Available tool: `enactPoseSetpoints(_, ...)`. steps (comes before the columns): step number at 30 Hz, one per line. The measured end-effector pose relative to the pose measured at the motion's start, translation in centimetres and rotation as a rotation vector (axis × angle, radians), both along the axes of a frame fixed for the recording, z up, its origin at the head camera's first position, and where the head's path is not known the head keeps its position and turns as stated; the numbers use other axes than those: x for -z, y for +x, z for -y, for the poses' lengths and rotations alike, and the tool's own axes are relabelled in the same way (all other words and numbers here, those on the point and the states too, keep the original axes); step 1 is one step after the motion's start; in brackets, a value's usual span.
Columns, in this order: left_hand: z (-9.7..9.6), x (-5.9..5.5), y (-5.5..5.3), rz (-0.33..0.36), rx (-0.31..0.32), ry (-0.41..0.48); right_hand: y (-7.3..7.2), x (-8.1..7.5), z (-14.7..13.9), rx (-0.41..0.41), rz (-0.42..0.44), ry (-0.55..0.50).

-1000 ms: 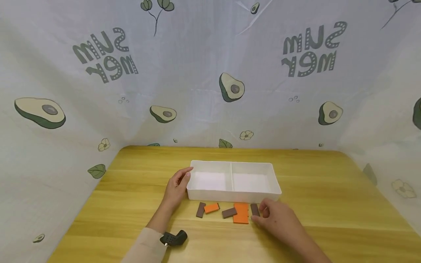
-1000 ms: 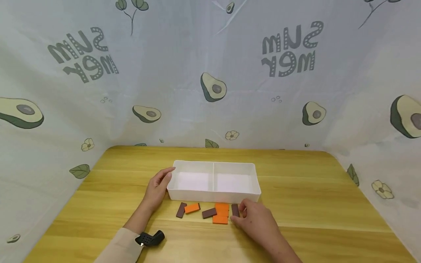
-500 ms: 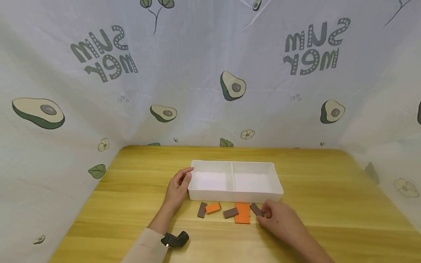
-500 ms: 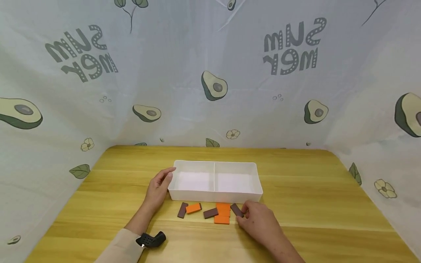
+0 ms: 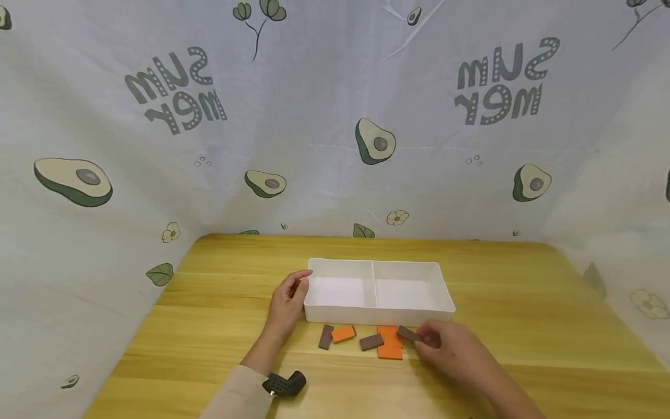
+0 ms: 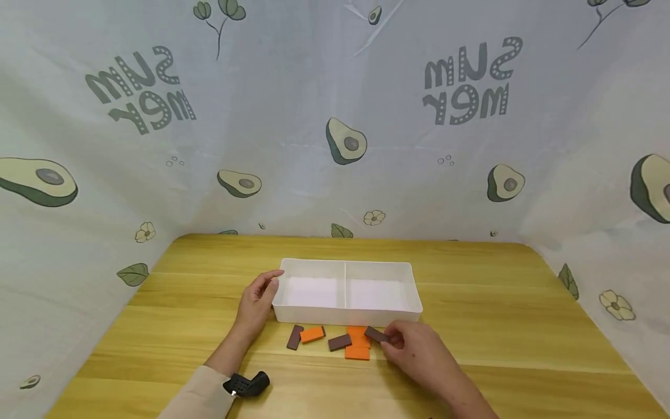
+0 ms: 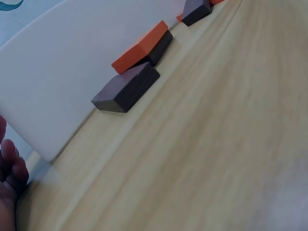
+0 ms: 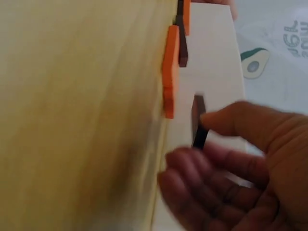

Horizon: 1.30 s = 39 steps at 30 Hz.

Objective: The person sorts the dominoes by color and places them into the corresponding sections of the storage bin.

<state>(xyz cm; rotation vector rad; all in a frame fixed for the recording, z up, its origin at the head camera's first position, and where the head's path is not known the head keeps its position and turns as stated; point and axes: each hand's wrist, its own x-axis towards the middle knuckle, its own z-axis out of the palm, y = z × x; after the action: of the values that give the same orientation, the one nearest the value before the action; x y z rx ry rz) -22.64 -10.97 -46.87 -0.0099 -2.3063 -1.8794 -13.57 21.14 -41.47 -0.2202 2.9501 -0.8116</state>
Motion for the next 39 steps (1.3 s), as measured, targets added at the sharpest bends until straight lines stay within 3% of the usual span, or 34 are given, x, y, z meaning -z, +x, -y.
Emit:
enactPoseSetpoints(5,0.1,0.1,-0.1,-0.033,0.006,0.030,-0.4,-1.1,0.7,-0.156,-0.097,-0.117)
enactPoseSetpoints(10,0.2,0.1,0.0,-0.059,0.022,0.059,-1.6,-2.7,2.6,-0.187,-0.203,-0.168)
enactPoseSetpoints(16,0.0,0.3,-0.1,-0.060,0.032,0.069,-4.4,-3.5,5.6,-0.207,-0.261,-0.177)
enactPoseSetpoints(20,-0.2,0.1,0.0,-0.044,0.019,0.058,-6.3,-3.5,7.3,-0.221,-0.250,-0.145)
enactPoseSetpoints(28,-0.4,-2.3,1.6,-0.053,0.022,0.066,-9.1,-2.9,10.2,-0.203,-0.190,-0.088)
enactPoseSetpoints(35,-0.1,0.0,0.1,-0.055,0.004,0.043,-10.6,-2.4,12.3,-0.148,-0.111,-0.045)
enactPoseSetpoints(39,0.1,0.6,-0.3,-0.074,0.032,0.064,-11.2,-1.9,13.3,-0.139,-0.102,-0.001)
